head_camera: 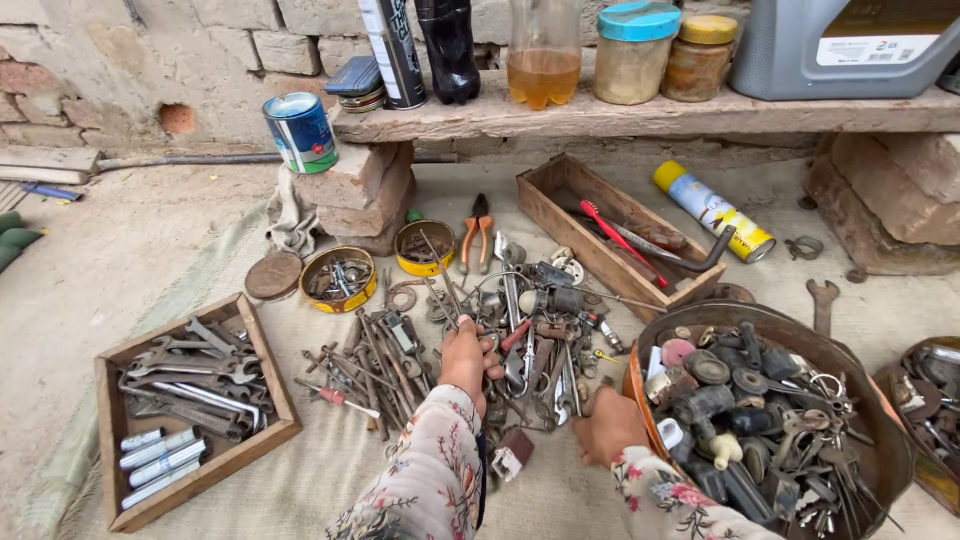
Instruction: The recorder is sorting through a large collection of old metal tools and various hardware items on a ground cloth.
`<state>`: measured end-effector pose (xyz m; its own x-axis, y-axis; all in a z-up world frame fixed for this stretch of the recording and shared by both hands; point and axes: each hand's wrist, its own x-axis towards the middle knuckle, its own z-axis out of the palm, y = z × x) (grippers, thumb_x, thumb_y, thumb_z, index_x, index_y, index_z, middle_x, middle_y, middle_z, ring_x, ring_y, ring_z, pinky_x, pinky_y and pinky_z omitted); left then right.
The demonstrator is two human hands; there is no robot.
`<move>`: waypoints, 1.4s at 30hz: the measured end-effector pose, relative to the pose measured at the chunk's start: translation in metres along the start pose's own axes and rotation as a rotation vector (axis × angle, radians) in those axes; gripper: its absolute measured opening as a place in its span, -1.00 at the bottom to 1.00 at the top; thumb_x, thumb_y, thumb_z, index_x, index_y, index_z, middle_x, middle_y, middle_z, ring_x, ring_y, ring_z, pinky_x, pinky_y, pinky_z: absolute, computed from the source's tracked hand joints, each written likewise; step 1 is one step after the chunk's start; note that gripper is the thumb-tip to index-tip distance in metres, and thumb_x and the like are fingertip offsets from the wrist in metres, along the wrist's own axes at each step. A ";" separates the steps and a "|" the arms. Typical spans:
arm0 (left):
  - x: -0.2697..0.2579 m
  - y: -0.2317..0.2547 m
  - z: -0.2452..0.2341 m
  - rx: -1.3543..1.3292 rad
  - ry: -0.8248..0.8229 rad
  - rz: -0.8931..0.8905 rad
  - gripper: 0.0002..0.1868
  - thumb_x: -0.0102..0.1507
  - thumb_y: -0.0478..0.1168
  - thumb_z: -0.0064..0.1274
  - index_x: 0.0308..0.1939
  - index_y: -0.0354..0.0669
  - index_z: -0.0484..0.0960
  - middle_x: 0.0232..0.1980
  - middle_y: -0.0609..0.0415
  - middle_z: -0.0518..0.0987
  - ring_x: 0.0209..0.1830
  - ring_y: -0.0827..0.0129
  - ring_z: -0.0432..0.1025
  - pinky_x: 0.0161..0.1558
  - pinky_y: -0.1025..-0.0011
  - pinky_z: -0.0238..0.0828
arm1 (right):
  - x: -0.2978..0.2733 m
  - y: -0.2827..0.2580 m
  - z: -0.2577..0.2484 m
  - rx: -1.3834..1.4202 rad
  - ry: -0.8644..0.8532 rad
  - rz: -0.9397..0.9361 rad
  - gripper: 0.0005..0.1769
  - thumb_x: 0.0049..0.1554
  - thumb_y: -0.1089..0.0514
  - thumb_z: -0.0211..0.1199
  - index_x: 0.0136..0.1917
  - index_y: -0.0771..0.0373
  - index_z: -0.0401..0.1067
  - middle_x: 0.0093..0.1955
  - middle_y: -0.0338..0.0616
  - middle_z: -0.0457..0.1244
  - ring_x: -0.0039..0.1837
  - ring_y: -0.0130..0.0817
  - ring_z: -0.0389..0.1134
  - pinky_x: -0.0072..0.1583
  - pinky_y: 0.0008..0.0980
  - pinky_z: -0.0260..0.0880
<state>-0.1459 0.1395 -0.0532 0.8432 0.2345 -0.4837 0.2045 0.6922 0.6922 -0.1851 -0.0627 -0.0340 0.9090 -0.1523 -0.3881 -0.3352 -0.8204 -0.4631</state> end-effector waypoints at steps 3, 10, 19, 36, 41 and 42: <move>0.008 -0.003 0.011 -0.002 -0.020 -0.037 -0.72 0.46 0.02 -0.31 -0.13 -0.09 0.29 -0.46 0.17 0.26 -0.62 0.47 0.04 -0.57 0.41 0.03 | 0.049 0.019 0.011 0.137 -0.275 0.039 -0.65 0.12 0.21 0.33 -0.04 0.66 0.60 -0.19 0.20 0.49 -0.28 -0.18 0.55 -0.18 -0.24 0.64; 0.009 -0.029 0.048 0.023 -0.086 -0.046 -0.90 0.39 -0.19 -0.26 -0.11 -0.10 0.31 -0.46 0.13 0.30 -0.64 0.45 0.10 -0.58 0.38 0.08 | 0.010 -0.030 -0.053 0.815 -0.467 0.158 -0.73 0.23 0.12 0.16 0.06 0.37 0.44 -0.12 -0.02 0.35 -0.13 -0.19 0.44 -0.04 -0.18 0.57; 0.031 -0.048 0.154 -0.019 -0.066 0.041 -0.89 0.38 -0.19 -0.17 -0.03 -0.04 0.28 -0.45 0.13 0.34 -0.60 0.43 0.19 -0.56 0.38 0.18 | 0.020 -0.023 -0.099 1.032 -0.403 0.013 -0.79 0.27 0.15 0.00 0.08 0.19 0.42 -0.05 -0.14 0.38 -0.06 -0.26 0.42 0.02 -0.20 0.48; 0.223 -0.101 0.259 0.736 -0.016 0.343 -0.56 0.21 -0.22 -0.10 0.13 -0.34 0.57 0.15 -0.32 0.59 0.19 -0.11 0.47 0.21 0.18 0.37 | 0.220 -0.037 -0.129 0.318 0.424 -0.298 -0.59 0.09 0.18 0.08 0.19 0.19 0.49 0.16 0.23 0.36 0.30 0.16 0.34 0.31 -0.04 0.31; 0.167 -0.064 0.255 0.962 -0.007 0.445 -0.63 0.24 -0.14 -0.04 0.01 -0.23 0.69 0.04 -0.25 0.63 0.16 -0.13 0.48 0.19 0.16 0.38 | 0.178 -0.033 -0.124 0.376 0.416 -0.390 -0.62 0.13 0.20 0.03 0.18 0.19 0.50 0.17 0.16 0.36 0.28 0.14 0.34 0.28 -0.02 0.29; 0.154 -0.057 0.249 0.978 0.025 0.493 -0.65 0.23 -0.12 -0.02 -0.01 -0.16 0.72 0.00 -0.21 0.65 0.12 -0.12 0.51 0.17 0.16 0.40 | 0.163 -0.032 -0.123 0.389 0.459 -0.433 -0.60 0.12 0.23 0.02 0.20 0.19 0.48 0.15 0.15 0.37 0.25 0.14 0.35 0.25 -0.03 0.30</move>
<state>0.0958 -0.0336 -0.0339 0.9325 0.3589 -0.0400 0.1630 -0.3196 0.9334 0.0046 -0.1291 0.0158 0.9634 -0.1446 0.2258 0.0904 -0.6175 -0.7813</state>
